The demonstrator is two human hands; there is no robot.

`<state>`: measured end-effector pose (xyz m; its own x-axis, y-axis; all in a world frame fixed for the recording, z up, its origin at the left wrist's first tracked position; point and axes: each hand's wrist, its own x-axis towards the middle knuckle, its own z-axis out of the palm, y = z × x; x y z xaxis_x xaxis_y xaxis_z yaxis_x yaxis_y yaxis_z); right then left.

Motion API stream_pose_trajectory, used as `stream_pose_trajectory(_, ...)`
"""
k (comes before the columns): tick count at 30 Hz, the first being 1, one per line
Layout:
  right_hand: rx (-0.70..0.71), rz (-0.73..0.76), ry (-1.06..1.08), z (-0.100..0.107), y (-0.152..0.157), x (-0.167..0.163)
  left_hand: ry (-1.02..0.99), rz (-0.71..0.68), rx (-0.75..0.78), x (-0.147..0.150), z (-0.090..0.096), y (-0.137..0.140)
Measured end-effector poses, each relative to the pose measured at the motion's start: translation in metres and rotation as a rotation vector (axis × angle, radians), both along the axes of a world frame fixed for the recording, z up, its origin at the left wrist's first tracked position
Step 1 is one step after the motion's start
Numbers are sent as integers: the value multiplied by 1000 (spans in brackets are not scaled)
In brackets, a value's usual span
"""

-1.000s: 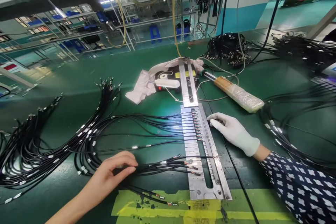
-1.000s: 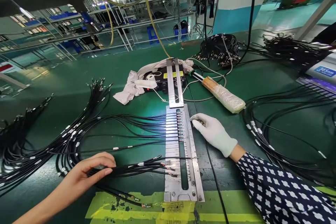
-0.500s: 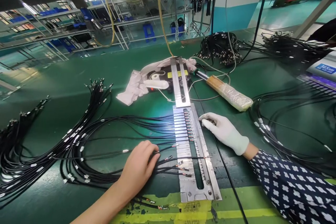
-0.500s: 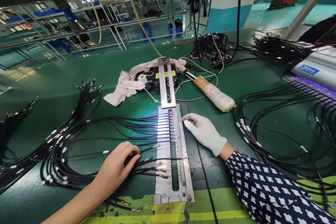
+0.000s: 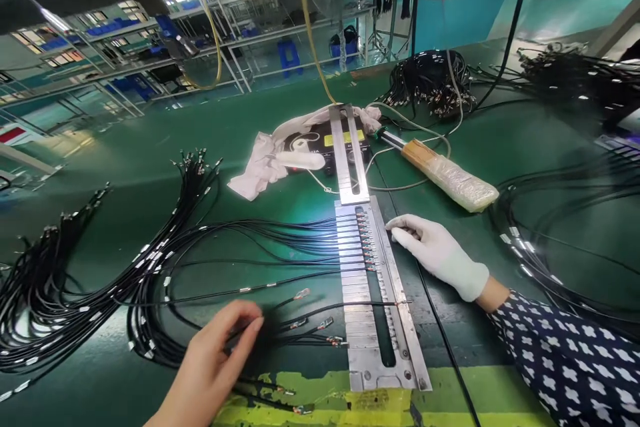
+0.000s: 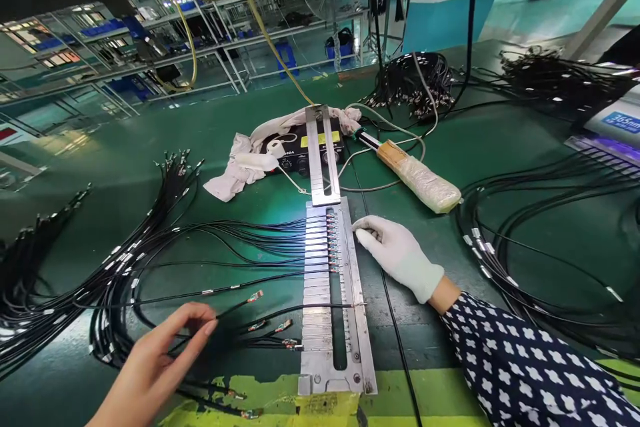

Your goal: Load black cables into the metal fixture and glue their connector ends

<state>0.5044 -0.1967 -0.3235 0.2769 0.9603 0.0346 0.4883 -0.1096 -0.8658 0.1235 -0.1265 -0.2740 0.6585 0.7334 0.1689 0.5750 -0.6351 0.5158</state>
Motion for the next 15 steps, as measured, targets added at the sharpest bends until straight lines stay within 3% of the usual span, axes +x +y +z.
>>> stream_pose_trajectory(5, 111, 39, -119, 6, -8, -7, -86, -200, 36, 62, -14, 4)
stream_pose_trajectory(9, 226, 215, -290, 18, -16, -34, -105, -294, 75, 87, -25, 8)
stream_pose_trajectory(12, 298, 351, -371, 21, -17, -52, -106, -307, 146, 85, -27, 8)
stream_pose_trajectory(15, 327, 377, -361, 18, -17, -57, -62, -262, 303, 56, -30, 12)
